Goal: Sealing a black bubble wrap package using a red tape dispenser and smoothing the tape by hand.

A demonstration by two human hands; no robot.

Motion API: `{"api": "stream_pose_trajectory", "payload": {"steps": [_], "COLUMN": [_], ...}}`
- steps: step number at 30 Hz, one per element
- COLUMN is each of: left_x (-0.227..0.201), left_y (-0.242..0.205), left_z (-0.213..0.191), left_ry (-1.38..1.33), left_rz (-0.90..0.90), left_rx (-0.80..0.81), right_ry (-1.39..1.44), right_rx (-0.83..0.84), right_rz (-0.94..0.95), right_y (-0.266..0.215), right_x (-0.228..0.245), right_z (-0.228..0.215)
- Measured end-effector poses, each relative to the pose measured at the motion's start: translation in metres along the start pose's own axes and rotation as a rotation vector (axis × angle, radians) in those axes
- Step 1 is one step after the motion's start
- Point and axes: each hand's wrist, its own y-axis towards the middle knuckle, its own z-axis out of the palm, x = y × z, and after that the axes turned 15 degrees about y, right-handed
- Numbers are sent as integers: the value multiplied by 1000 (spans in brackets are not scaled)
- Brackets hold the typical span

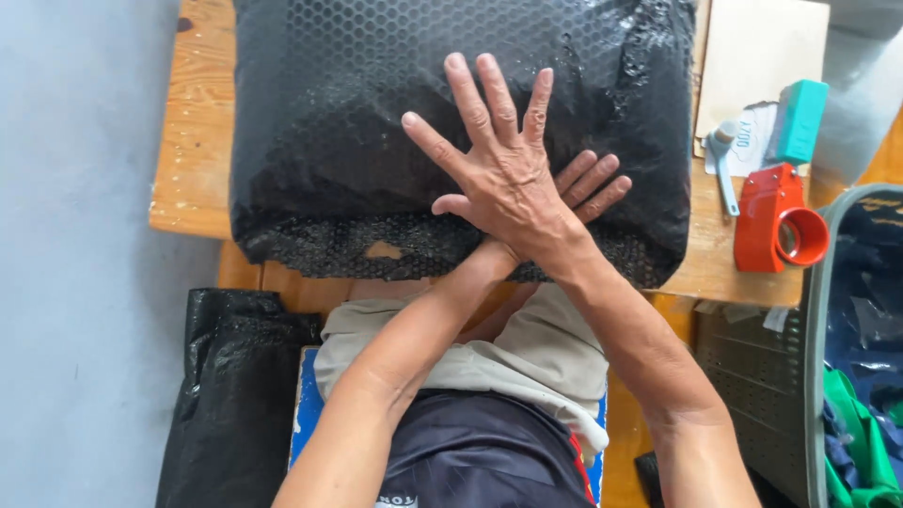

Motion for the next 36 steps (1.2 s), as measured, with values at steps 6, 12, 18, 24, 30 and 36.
{"api": "stream_pose_trajectory", "payload": {"steps": [6,12,18,24,30,36], "left_x": [24,82,216,268,253,242], "left_y": [-23,-132,-193,-196,-208,-202], "left_z": [-68,-90,-127,-99,-70,-77], "left_ry": [-197,-197,119,-335,-316,-335], "left_rz": [82,-379,-1030,-1158,-1215,-1338], "left_rx": [294,-162,-178,271,87,62], "right_ry": [-55,-70,-57,-60,-58,-105], "right_rx": [-32,-61,-23,-30,-34,-80], "right_rz": [-47,-64,-36,-27,-21,-7], "right_y": [21,23,24,24,24,26], "right_x": [13,9,11,8,5,4], "right_z": [55,68,66,73,75,86]}}
